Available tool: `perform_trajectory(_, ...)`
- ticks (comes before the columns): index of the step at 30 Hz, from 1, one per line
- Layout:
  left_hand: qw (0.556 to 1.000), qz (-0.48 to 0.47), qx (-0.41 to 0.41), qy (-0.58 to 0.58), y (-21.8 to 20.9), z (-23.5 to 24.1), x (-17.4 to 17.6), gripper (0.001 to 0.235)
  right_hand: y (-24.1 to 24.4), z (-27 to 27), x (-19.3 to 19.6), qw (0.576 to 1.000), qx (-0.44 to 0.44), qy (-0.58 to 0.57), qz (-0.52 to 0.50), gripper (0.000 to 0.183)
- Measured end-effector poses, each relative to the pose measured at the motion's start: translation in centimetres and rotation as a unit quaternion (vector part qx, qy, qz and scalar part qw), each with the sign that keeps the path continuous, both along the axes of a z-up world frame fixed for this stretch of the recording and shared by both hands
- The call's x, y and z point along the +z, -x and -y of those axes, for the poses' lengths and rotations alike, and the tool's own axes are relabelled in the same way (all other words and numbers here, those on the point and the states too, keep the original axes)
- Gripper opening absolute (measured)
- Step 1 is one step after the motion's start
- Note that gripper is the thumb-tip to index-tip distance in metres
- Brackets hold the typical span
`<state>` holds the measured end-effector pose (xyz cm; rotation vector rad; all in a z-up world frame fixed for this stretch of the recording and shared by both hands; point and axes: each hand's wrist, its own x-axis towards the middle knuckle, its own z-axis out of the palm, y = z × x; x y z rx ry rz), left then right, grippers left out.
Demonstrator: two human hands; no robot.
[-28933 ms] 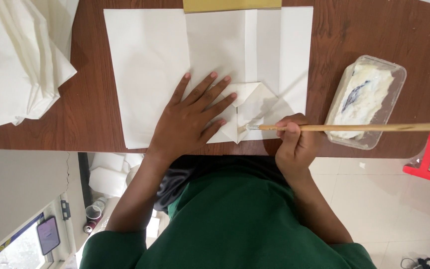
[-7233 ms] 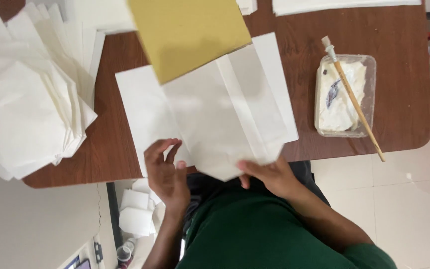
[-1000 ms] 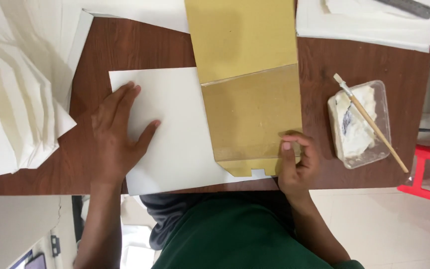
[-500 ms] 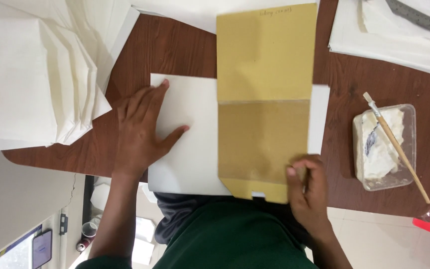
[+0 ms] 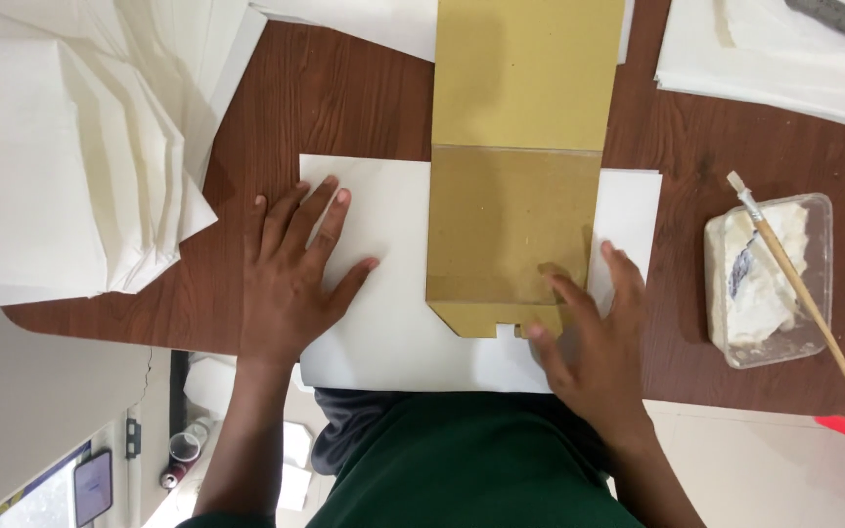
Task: The person applies white adhesive with a brush to the edges of a folded white paper structure and presses the flaps to secure them. They then place a yellow cardboard piece over the structure and continue applying adhesive to the edges of the cardboard.
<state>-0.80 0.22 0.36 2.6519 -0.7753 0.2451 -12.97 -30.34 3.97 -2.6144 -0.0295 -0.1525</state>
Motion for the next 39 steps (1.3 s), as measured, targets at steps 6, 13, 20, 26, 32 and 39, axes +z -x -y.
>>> perform_trajectory(6,1.0,0.006,0.017,-0.023,-0.2,0.5,0.3,0.048,1.4,1.4,-2.4,0.998,0.046,0.049,-0.022,0.057)
perform_trajectory(13,0.999,-0.012,0.021,-0.02,-0.2,0.6,0.4,0.049,1.5,1.9,-2.5,0.997,0.066,0.026,0.016,0.042)
perform_trajectory(20,0.999,-0.012,0.031,0.002,-0.2,0.6,0.6,0.049,1.5,1.7,-2.3,0.997,0.075,0.026,-0.007,0.046)
perform_trajectory(26,0.999,-0.016,0.03,0.008,-0.1,0.7,0.6,0.048,1.6,1.8,-2.2,0.995,0.092,0.047,-0.016,0.054)
perform_trajectory(32,0.999,-0.015,0.029,0.011,-0.2,0.6,0.7,0.048,1.6,2.0,-2.4,0.994,0.1,0.044,-0.009,0.052)
perform_trajectory(39,0.999,-0.025,0.029,0.013,-0.3,0.6,0.6,0.047,1.8,2.2,-2.7,0.994,0.104,0.029,-0.013,0.045)
